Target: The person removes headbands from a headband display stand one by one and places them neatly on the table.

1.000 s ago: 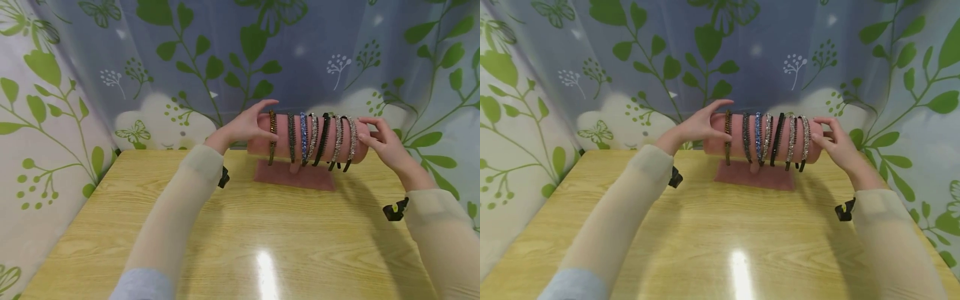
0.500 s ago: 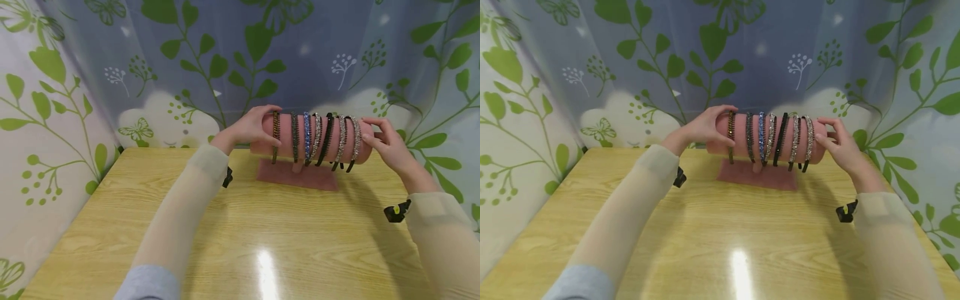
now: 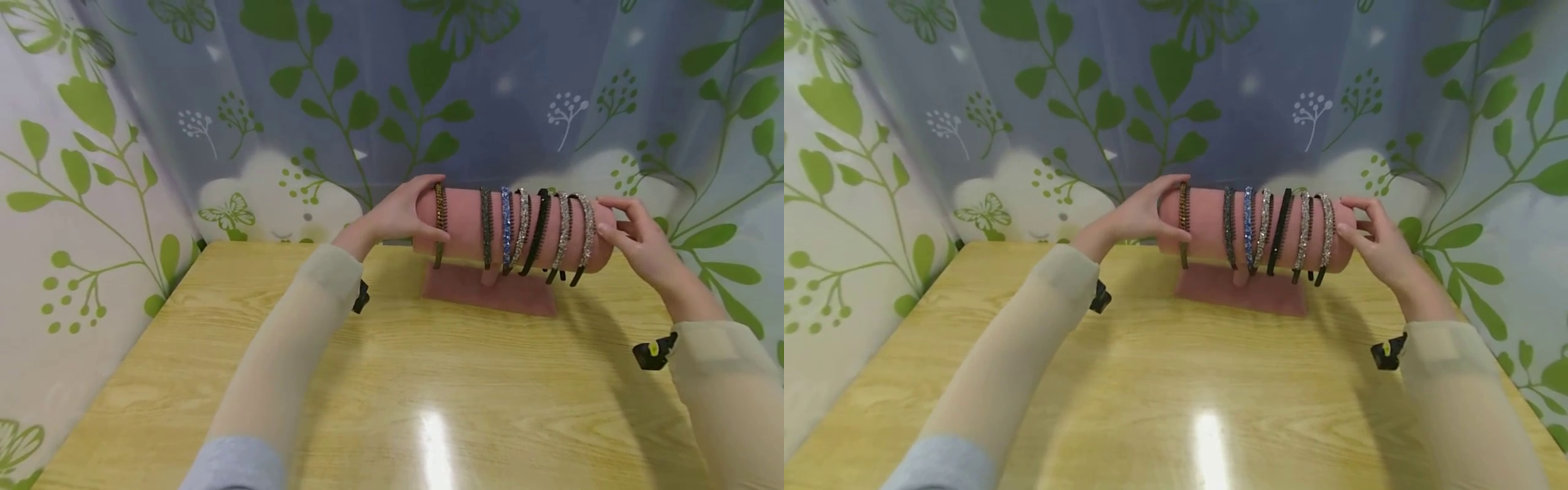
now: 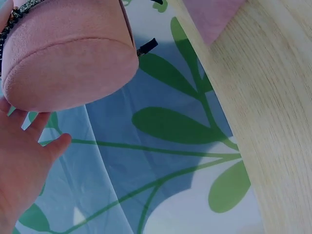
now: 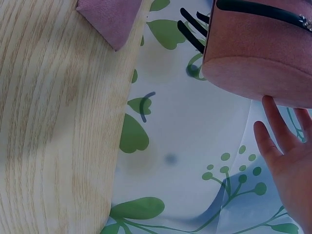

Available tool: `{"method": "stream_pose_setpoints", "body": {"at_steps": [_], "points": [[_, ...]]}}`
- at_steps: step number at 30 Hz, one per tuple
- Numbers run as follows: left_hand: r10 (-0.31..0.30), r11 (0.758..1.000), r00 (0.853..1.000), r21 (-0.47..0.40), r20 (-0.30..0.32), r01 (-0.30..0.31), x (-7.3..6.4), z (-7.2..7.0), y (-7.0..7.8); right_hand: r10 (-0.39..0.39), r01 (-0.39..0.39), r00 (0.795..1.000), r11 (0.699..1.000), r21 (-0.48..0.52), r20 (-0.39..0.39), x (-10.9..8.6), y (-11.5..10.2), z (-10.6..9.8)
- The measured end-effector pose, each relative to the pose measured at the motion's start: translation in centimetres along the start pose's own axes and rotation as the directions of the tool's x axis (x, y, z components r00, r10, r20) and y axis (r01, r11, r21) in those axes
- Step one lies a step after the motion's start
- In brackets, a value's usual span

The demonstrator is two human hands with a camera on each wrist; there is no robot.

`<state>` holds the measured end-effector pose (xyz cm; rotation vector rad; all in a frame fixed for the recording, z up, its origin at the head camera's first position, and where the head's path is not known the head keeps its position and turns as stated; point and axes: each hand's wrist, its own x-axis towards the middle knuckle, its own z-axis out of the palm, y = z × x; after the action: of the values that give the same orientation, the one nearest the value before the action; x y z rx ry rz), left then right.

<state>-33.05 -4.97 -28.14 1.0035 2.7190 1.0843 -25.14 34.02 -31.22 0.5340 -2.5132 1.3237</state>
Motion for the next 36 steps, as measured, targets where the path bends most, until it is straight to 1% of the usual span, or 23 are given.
{"method": "stream_pose_setpoints", "body": {"at_steps": [2, 3, 6, 9, 12, 16, 21, 25, 29, 32, 36], "points": [[0.005, 1.0, 1.0, 0.024, -0.005, -0.005, 0.0, 0.2, -0.2, 0.002, -0.002, 1.0, 1.0, -0.006, 0.002, -0.1, 0.0, 0.0], [0.003, 1.0, 1.0, 0.02, -0.003, -0.003, 0.0, 0.2, -0.3, 0.001, -0.001, 1.0, 1.0, -0.009, 0.001, -0.1, 0.0, 0.0], [-0.003, 0.999, 1.0, -0.052, 0.015, 0.004, 0.2, 0.5, -0.6, -0.007, 0.007, 1.0, 1.0, -0.008, 0.001, -0.1, 0.0, 0.1], [-0.01, 0.99, 0.999, -0.143, 0.037, 0.016, 0.2, 0.7, -0.9, -0.016, 0.016, 1.0, 1.0, 0.0, 0.001, 0.0, 0.0, 0.1], [-0.003, 0.985, 0.999, -0.171, 0.033, 0.008, 0.2, 0.9, -1.1, -0.02, 0.02, 1.0, 1.0, 0.005, 0.003, 0.1, 0.1, 0.1], [0.003, 0.989, 1.0, -0.148, 0.006, -0.003, 0.2, 1.2, -1.2, -0.021, 0.021, 1.0, 1.0, -0.003, -0.001, 0.1, 0.3, 0.2], [-0.009, 0.994, 1.0, -0.11, -0.025, 0.007, 0.4, 1.6, -1.2, -0.02, 0.02, 1.0, 1.0, -0.01, -0.004, 0.1, 0.6, 0.2], [-0.047, 0.995, 0.998, -0.093, -0.044, 0.043, 0.5, 1.9, -1.0, -0.016, 0.015, 1.0, 1.0, -0.018, -0.011, 0.0, 0.7, 0.2], [-0.082, 0.996, 0.993, -0.051, -0.081, 0.078, 0.5, 2.1, -1.0, -0.017, 0.017, 1.0, 1.0, -0.024, -0.02, -0.1, 0.6, 0.3], [-0.075, 0.997, 0.992, -0.027, -0.105, 0.073, 0.6, 2.1, -1.1, -0.02, 0.02, 1.0, 1.0, -0.021, -0.022, -0.1, 0.5, 0.4], [-0.047, 0.998, 0.993, -0.044, -0.11, 0.042, 0.6, 1.9, -1.2, -0.02, 0.02, 0.999, 1.0, -0.014, -0.025, -0.1, 0.3, 0.4]]}}
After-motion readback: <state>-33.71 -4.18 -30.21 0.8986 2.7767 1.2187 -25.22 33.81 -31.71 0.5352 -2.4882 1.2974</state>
